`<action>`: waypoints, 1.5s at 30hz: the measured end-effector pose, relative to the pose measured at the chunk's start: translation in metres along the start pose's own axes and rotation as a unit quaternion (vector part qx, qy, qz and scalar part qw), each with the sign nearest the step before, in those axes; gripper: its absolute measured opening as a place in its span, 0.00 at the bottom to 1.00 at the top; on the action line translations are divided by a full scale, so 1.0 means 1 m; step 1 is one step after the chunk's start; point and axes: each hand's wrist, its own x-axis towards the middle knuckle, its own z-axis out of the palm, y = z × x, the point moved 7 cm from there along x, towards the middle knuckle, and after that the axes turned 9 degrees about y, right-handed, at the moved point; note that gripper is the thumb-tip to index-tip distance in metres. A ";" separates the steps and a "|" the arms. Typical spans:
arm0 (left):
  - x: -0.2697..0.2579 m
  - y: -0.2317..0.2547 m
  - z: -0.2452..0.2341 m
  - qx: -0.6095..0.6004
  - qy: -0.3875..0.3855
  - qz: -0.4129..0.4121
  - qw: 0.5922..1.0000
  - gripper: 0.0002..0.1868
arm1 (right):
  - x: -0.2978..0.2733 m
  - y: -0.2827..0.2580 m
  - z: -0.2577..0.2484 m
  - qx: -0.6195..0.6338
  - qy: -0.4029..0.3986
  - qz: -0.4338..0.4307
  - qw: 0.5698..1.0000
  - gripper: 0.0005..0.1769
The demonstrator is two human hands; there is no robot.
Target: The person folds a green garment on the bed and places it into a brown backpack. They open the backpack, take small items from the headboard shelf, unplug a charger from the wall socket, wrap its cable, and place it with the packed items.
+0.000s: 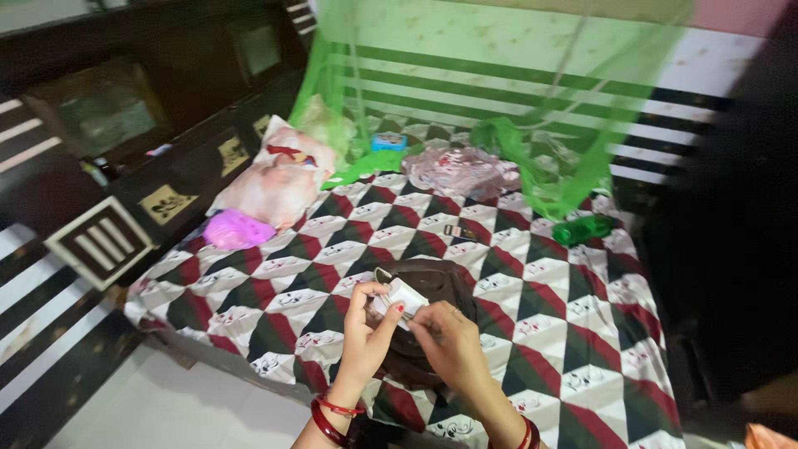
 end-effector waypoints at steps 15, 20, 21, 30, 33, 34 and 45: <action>-0.014 0.042 -0.018 0.147 0.063 0.116 0.980 0.17 | 0.010 -0.024 0.017 0.020 -0.017 -0.067 0.997 0.06; -0.013 0.042 -0.019 0.153 0.020 0.086 0.984 0.17 | 0.009 -0.006 0.020 0.065 -0.077 -0.037 0.994 0.06; -0.013 0.041 -0.019 0.144 0.010 0.079 0.986 0.16 | 0.008 -0.003 0.021 0.071 -0.088 -0.036 0.993 0.05; -0.012 0.028 -0.016 0.078 -0.025 0.006 0.997 0.15 | 0.001 0.017 0.022 0.139 -0.149 0.084 0.975 0.05; -0.013 0.025 -0.011 0.051 -0.031 0.000 0.998 0.15 | 0.000 0.000 0.014 0.088 -0.095 0.010 0.991 0.14; -0.013 0.024 -0.008 0.038 -0.034 -0.003 0.999 0.15 | 0.000 -0.003 0.013 0.078 -0.078 0.010 0.994 0.12; -0.011 0.010 0.023 0.015 -0.080 -0.003 0.997 0.17 | -0.002 0.014 -0.019 0.032 0.036 0.040 0.998 0.06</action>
